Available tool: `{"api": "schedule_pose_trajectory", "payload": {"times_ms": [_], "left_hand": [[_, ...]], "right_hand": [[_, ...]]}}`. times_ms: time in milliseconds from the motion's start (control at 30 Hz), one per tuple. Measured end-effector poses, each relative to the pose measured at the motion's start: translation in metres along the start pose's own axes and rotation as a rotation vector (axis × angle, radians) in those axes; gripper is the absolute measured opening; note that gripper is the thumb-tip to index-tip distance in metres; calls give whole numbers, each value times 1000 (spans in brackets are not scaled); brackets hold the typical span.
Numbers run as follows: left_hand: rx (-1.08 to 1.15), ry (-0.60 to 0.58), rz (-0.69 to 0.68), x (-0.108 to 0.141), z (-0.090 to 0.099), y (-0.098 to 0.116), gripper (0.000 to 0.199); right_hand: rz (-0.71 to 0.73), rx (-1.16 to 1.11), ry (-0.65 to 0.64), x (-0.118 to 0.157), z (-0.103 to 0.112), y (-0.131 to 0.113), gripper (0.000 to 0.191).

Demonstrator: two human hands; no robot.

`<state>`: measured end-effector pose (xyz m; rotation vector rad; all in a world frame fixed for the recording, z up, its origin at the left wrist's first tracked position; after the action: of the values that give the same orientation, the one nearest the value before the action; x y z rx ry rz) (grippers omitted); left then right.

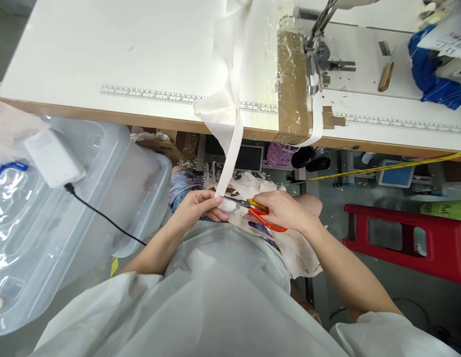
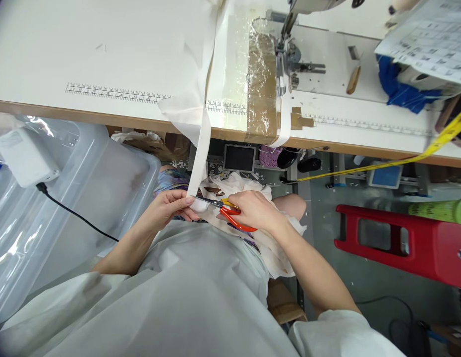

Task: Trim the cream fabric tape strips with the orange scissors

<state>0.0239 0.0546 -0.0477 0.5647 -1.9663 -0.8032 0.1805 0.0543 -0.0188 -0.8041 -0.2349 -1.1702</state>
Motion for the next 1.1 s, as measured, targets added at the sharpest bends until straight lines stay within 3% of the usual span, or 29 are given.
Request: {"api": "schedule_pose_trajectory", "payload": {"times_ms": [500, 667, 900, 1100], "left_hand": [[1, -23, 22, 0, 1, -1, 45], [1, -17, 31, -2, 3, -6, 46], [-39, -1, -28, -10, 10, -2, 52], [-165, -12, -54, -13, 17, -4, 62]], "right_hand": [[-24, 128, 16, -12, 1, -12, 40], [-6, -48, 64, -9, 0, -1, 50], [-117, -311, 183, 12, -5, 33, 51], [-186, -408, 218, 23, -18, 42, 48]]}}
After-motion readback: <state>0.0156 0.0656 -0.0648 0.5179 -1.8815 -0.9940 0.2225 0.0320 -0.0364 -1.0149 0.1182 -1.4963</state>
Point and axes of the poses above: each hand's wrist, its own x-axis away from the middle knuckle, its own z-axis out of the back of the hand, y = z × x, the point moved 9 cm from there along -x, towards the middle knuckle, and after that the axes turned 9 degrees about -z, right-handed, at the moved point
